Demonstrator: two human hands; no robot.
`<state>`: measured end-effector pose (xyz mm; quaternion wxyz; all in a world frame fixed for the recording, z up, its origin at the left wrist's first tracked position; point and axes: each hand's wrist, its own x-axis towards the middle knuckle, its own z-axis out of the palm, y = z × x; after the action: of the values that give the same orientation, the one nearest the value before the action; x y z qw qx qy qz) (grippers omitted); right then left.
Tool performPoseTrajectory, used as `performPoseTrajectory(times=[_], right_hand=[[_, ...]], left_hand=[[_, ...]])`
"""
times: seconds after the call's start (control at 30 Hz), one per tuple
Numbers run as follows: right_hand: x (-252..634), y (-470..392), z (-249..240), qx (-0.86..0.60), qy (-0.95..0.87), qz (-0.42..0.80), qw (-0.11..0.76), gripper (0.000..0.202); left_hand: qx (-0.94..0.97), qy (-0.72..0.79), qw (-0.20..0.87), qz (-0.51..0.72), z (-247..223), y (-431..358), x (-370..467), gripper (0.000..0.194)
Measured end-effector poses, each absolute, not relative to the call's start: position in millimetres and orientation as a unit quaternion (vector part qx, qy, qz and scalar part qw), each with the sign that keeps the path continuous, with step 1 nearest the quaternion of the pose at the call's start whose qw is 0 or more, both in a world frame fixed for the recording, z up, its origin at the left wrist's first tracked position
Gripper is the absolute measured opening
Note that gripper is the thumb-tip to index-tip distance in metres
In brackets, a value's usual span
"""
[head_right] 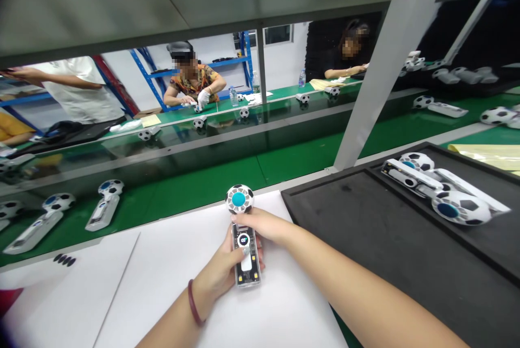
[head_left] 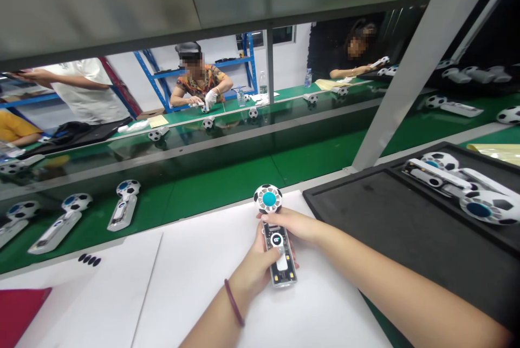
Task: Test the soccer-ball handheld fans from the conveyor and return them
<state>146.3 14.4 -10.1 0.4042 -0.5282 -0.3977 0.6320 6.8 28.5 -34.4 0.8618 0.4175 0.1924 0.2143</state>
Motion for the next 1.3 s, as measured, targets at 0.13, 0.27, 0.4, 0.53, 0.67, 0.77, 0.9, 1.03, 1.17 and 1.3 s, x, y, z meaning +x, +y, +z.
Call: performPoseTrajectory(times=[0.13,0.27,0.4,0.53,0.67,0.77,0.9,1.03,1.17,1.3], right_hand=[[147.1,16.2,-11.1,-0.524,-0.399,0.638,0.398,0.048],[148.5,18.5,-14.0,-0.521,-0.393,0.652,0.386,0.049],[148.4,19.6,-16.1,-0.519,-0.393,0.65,0.393,0.049],[148.2,18.9,-16.3,-0.511,-0.392,0.655,0.394,0.049],[148.6,18.2,-15.8,-0.489,-0.387,0.682,0.383,0.054],[148.6,19.0,-16.1,-0.49,-0.388,0.675,0.393,0.051],[148.1,19.4,-16.4,-0.488,-0.389,0.672,0.399,0.049],[148.2,18.1,-15.8,-0.492,-0.387,0.671,0.398,0.051],[148.1,17.7,-15.0,-0.486,-0.383,0.682,0.389,0.051],[146.9,18.0,-14.8,-0.484,-0.383,0.687,0.384,0.052]], left_hand=[[0.413,0.198,0.863,0.215,-33.5,28.1,6.0,0.068],[0.418,0.197,0.861,0.21,-33.3,27.5,5.0,0.07],[0.431,0.181,0.86,0.206,-33.4,28.2,4.2,0.072],[0.445,0.175,0.853,0.208,-34.3,29.2,3.8,0.073],[0.461,0.181,0.841,0.217,-37.3,29.2,3.0,0.073],[0.47,0.187,0.834,0.219,-40.4,29.8,3.1,0.073],[0.481,0.199,0.826,0.218,-43.3,30.9,3.7,0.073],[0.48,0.203,0.826,0.217,-44.8,31.1,3.4,0.072],[0.48,0.209,0.824,0.216,-45.2,31.5,3.0,0.069],[0.482,0.205,0.824,0.217,-44.3,31.3,2.8,0.069]])
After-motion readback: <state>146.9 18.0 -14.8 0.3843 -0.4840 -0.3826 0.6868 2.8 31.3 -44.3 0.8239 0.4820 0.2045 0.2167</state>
